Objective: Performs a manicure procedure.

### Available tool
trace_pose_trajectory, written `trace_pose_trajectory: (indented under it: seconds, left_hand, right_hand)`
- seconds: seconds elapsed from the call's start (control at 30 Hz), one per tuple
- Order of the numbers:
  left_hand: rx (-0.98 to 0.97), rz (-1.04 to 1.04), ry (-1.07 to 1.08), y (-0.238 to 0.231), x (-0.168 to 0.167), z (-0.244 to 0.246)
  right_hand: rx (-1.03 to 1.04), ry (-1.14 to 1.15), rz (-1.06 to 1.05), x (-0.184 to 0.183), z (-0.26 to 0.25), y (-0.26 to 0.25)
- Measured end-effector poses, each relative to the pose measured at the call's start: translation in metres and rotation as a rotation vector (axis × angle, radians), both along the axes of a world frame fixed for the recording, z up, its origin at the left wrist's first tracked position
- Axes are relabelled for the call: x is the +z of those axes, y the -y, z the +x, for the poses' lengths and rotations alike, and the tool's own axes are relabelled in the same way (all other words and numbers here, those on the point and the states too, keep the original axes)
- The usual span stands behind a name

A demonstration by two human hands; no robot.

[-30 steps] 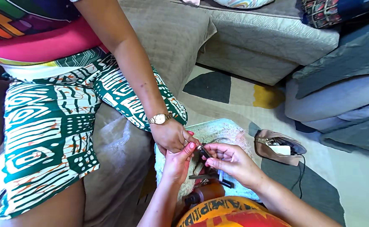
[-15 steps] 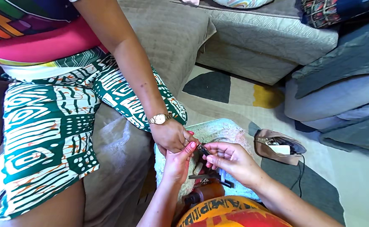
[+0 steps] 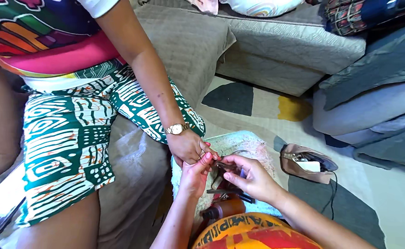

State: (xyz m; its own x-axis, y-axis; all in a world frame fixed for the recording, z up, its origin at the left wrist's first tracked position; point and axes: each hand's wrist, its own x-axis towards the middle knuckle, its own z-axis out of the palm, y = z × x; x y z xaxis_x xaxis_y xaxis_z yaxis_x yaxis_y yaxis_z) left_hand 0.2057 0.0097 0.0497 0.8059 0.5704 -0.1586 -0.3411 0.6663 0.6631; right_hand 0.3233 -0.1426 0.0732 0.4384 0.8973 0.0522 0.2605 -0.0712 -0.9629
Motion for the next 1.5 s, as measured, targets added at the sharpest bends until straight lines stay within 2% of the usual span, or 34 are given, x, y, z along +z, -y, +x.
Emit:
trace_pose_trajectory:
  seconds: [0.13,0.2,0.3,0.4,0.6,0.8,0.93,1.07,1.17,1.37,1.5]
  left_hand:
    - [-0.017,-0.034,0.009,-0.001,0.001,-0.001]
    - [-0.024,-0.027,0.017,-0.001,0.001,-0.002]
    - [-0.029,-0.017,0.015,-0.001,0.002,-0.002]
    - [-0.025,-0.018,0.026,0.000,0.002,-0.003]
    - [-0.034,0.022,-0.008,0.000,-0.001,-0.001]
    - [-0.002,0.046,-0.054,0.002,0.002,0.001]
    - [-0.007,0.063,-0.060,0.002,0.002,0.001]
    - [-0.019,0.058,-0.045,0.001,0.002,0.001]
    - [-0.026,0.041,-0.031,0.001,0.002,0.001]
    - [-0.015,0.062,-0.028,0.002,0.001,0.000]
    - [0.009,0.076,-0.036,0.004,0.001,0.002]
  right_hand:
    - [0.013,0.528,-0.132,-0.019,-0.010,0.000]
    - [0.055,0.694,-0.230,-0.023,-0.017,-0.001]
    - [0.118,0.820,-0.276,-0.027,-0.025,-0.003]
    - [0.141,0.821,-0.332,-0.019,-0.022,-0.002]
    - [-0.132,0.960,-0.310,-0.001,-0.005,0.003]
    - [-0.190,0.924,-0.277,0.002,0.012,-0.001]
    - [0.029,0.805,-0.309,0.001,0.007,-0.001]
    - [0.264,0.712,-0.609,0.005,-0.013,-0.010]
    - [0.266,0.699,-0.730,0.003,-0.018,-0.015]
    - [0.205,0.727,-0.632,-0.007,-0.011,-0.006]
    - [0.031,0.599,-0.270,-0.011,-0.003,0.006]
